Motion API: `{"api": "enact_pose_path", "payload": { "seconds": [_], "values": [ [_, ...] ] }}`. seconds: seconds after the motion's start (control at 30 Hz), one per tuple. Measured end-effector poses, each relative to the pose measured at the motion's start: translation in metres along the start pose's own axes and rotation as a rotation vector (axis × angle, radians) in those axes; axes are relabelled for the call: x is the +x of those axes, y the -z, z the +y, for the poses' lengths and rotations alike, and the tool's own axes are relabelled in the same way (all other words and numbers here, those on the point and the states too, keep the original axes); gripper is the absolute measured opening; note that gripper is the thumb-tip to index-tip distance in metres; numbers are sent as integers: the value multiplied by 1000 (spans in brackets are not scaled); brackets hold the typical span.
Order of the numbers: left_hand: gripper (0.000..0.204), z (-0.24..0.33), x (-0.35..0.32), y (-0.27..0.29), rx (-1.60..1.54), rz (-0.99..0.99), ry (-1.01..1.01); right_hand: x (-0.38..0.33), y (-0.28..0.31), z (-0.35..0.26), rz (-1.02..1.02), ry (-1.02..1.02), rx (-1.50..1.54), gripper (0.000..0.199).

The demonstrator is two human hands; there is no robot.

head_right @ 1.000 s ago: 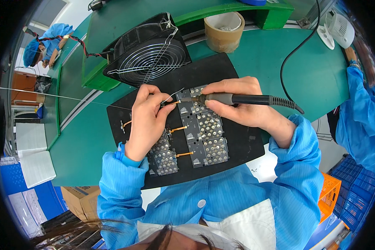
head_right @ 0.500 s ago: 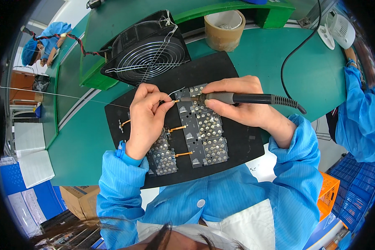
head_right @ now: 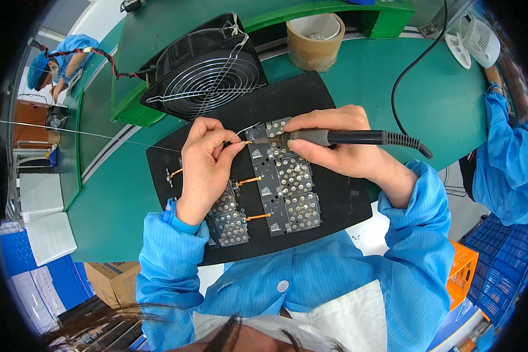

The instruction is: The person solders wires onto circuit boards using a soldering iron and solder wire. They slide finished board assemblies along the line and position new boards to solder.

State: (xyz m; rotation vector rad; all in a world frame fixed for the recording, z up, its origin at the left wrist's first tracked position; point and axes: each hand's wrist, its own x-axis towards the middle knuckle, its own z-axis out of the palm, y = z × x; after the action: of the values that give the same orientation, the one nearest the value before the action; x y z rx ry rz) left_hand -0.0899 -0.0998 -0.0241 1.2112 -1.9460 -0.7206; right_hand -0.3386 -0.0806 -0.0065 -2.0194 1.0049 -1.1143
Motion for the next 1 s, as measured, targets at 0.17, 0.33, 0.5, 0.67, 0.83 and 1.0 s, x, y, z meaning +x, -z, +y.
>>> {"api": "enact_pose_path", "payload": {
  "seconds": [0.17, 0.33, 0.5, 0.67, 0.83, 1.0],
  "values": [
    [14, -1, 0, 0, -1, 4, -7, 0, 2, -1, 1, 13, 9, 25],
    [15, 3, 0, 4, 16, -8, -18, 0, 15, -4, 70, 67, -50, 21],
    [14, 9, -4, 15, -89, -27, 44, -8, 28, -14, 333, -44, -149, 22],
    [10, 15, -15, 31, -7, -64, -9, -4, 42, -3, 519, 106, -445, 26],
    [10, 21, -30, 35, 7, -67, 26, 7, 51, 29, 437, 161, -615, 35],
    [13, 31, -44, 39, 91, -71, -54, -7, 39, 3, 441, 170, -552, 34]
  ]
}}
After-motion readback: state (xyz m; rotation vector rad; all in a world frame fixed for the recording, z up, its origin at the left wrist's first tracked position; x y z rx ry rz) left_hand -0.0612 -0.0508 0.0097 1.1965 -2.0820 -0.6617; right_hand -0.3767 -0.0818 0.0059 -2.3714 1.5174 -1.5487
